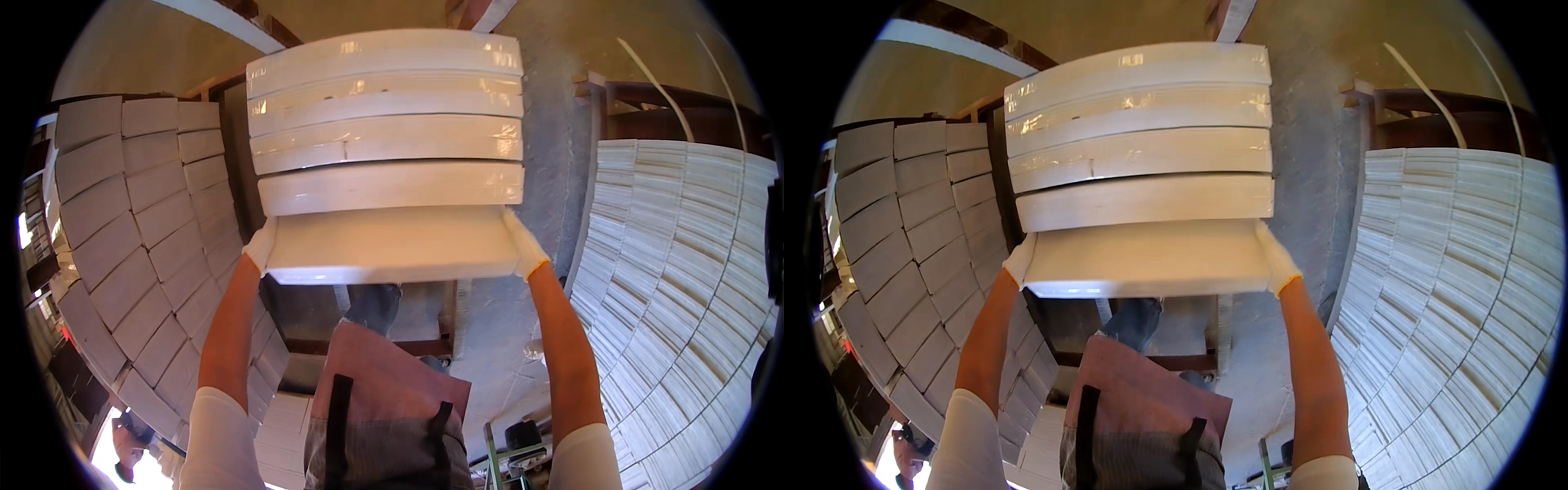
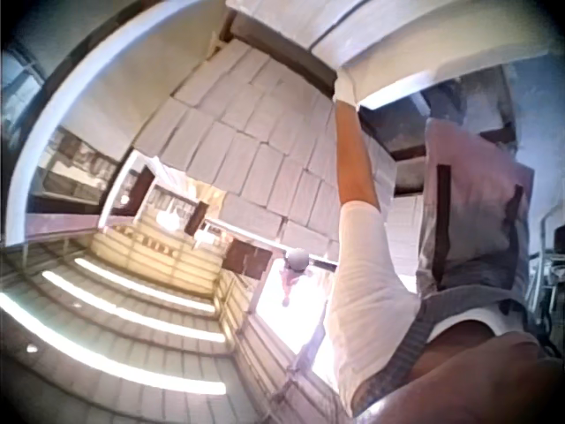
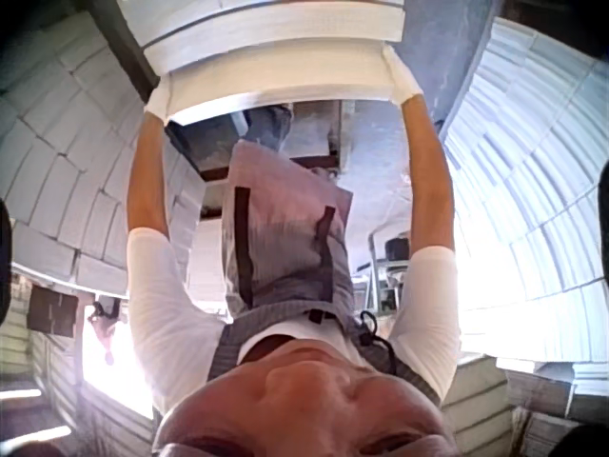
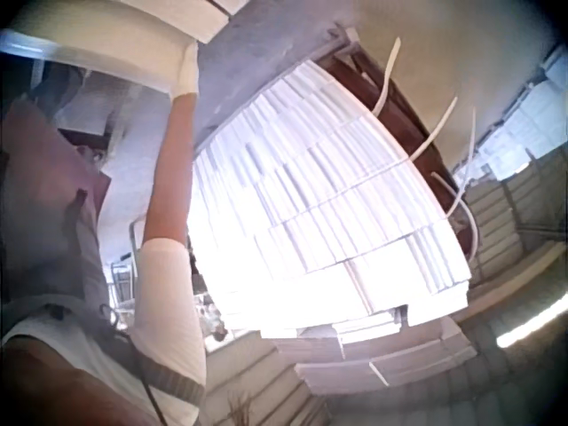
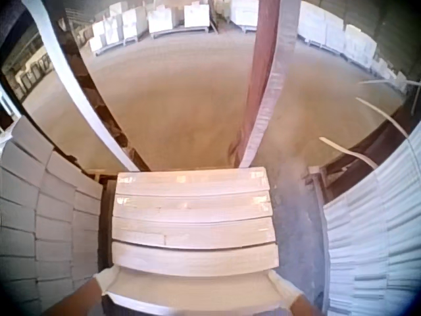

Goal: The person wraps rectangular white panels with clear plastic film and secures them with tape. They handle each panel one at a time, smooth the film, apply tape, and stack the finished units on a nearby rack.

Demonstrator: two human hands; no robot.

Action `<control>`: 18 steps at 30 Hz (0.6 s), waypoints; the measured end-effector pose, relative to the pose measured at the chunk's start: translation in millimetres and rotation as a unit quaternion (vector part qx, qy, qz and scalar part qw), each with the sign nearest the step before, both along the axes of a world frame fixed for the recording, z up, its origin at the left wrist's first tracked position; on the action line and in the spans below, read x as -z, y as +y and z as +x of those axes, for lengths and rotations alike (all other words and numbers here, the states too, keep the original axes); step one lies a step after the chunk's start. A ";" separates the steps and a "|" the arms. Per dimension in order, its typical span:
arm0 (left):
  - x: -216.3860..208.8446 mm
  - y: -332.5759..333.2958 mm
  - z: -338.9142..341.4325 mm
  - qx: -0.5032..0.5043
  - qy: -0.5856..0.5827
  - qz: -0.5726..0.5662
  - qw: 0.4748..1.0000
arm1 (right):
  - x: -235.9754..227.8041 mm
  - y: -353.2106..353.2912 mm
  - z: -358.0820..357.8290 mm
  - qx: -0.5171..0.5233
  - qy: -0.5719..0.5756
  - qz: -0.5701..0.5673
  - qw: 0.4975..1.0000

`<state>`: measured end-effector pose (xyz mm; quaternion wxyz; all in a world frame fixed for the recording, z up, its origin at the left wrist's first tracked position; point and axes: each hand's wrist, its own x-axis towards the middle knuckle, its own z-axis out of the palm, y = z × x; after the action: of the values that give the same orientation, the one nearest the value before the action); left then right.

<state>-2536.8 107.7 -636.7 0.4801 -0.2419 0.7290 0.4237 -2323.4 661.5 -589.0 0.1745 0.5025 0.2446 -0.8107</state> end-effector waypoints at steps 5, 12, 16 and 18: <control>-39.0 53.4 8.2 -0.331 -0.143 0.138 0.922 | -24.4 0.3 -14.1 0.025 -0.093 0.041 0.994; -52.3 60.5 43.1 -0.488 -0.145 0.205 0.836 | -41.8 -22.6 -9.1 0.067 -0.163 0.068 0.982; -55.3 69.2 49.2 -0.491 -0.133 0.135 0.850 | -23.9 -32.2 16.1 0.128 -0.171 0.071 0.974; -55.8 69.0 48.8 -0.490 -0.130 0.130 0.852 | -21.5 -46.2 13.2 0.158 -0.208 0.107 0.959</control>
<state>-2487.9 176.7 -581.0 0.3280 -0.5557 0.3854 0.6596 -2310.1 615.3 -567.5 0.0364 0.7077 0.2061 -0.6748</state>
